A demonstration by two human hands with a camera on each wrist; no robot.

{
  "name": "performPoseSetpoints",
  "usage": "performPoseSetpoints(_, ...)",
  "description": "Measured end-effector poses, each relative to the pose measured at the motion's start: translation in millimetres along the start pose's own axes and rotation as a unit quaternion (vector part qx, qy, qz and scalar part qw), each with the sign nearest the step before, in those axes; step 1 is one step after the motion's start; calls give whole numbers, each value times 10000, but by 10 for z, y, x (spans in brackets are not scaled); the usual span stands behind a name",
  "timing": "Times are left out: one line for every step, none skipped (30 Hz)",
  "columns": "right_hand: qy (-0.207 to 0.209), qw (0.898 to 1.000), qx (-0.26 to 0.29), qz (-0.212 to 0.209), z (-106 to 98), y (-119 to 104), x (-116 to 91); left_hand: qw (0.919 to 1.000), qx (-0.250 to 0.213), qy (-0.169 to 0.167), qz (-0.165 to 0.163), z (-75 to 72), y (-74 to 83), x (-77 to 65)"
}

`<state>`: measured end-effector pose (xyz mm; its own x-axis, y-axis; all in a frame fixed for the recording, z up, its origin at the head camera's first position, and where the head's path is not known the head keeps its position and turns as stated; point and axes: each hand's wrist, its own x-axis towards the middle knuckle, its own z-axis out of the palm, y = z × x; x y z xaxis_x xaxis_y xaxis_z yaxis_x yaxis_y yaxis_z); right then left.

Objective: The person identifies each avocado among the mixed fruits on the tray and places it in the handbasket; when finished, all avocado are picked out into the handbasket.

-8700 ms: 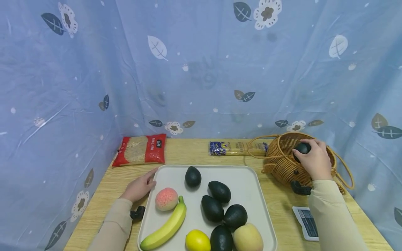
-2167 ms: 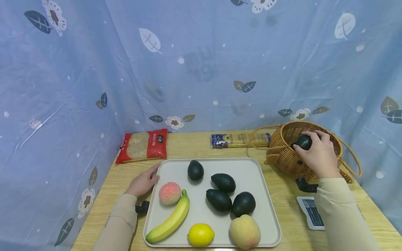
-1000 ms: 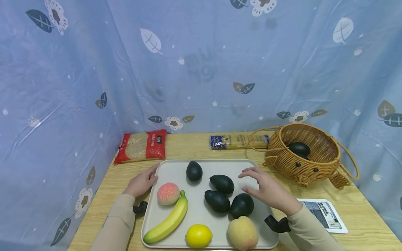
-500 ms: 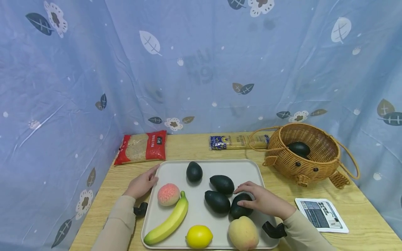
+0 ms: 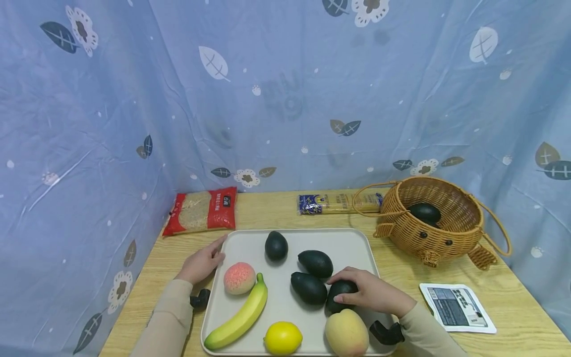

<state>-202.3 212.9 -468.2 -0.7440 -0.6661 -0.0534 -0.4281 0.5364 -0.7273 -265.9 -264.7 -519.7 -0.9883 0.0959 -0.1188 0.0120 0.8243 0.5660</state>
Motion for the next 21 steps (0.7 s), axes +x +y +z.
performPoseSetpoints(44,10000,-20,-33,-2,2,-3,10000,3,-14,-22,5,7,-2)
performPoseSetpoints(92,9999,-44,-63,-6,2,-6,10000,-8,-27,-40,6,18,-3)
performPoseSetpoints(137,9998,-73,-84,-13,4,-11,10000,-4,-31,-33,8,23,0)
performPoseSetpoints(196,9997,-112,-116,-21,6,-15,10000,-2,-32,-19,9,26,4)
performPoseSetpoints(249,9996,-126,-94,-30,6,-21,10000,1,-27,14,11,26,8)
performPoseSetpoints(321,9993,-145,-96,-42,5,-25,10000,-3,-19,52,9,24,13)
performPoseSetpoints(405,9990,-161,-80,-56,1,-28,10000,-4,-1,93,7,20,17)
performPoseSetpoints(491,9986,-162,-70,-70,-6,-30,9999,3,16,142,4,13,22)
performPoseSetpoints(594,9980,-179,-72,-84,-12,-32,9998,14,37,182,3,4,25)
performPoseSetpoints(701,9973,-195,-85,-98,-20,-35,9998,28,52,203,0,-3,25)
performPoseSetpoints(800,9965,-212,-83,-111,-28,-38,9997,41,62,213,-2,-7,22)
performPoseSetpoints(901,9955,-248,-121,-126,-35,-41,9998,54,61,200,-3,-9,19)
performPoseSetpoints(987,9946,-280,-134,-140,-41,-47,9998,55,54,164,1,-13,16)
performPoseSetpoints(1071,9937,-314,-127,-152,-45,-53,9999,54,31,134,3,-13,11)
performPoseSetpoints(1145,9927,-361,-113,-167,-46,-60,9999,50,10,99,7,-11,4)
performPoseSetpoints(1213,9918,-388,-107,-188,-50,-63,10000,64,-11,75,4,-10,5)
performPoseSetpoints(1274,9910,-410,-79,-211,-53,-65,10000,50,-23,43,3,-3,4)
performPoseSetpoints(1340,9900,-444,-64,-236,-59,-66,10000,47,-32,17,2,3,3)
performPoseSetpoints(1393,9892,-452,-39,-263,-66,-66,10000,33,-42,-5,2,7,2)
performPoseSetpoints(1452,9884,-437,-25,-292,-74,-64,10000,38,-52,-12,1,13,-1)
performPoseSetpoints(1528,9871,-472,-43,-324,-84,-63,10000,37,-57,-22,1,17,-3)
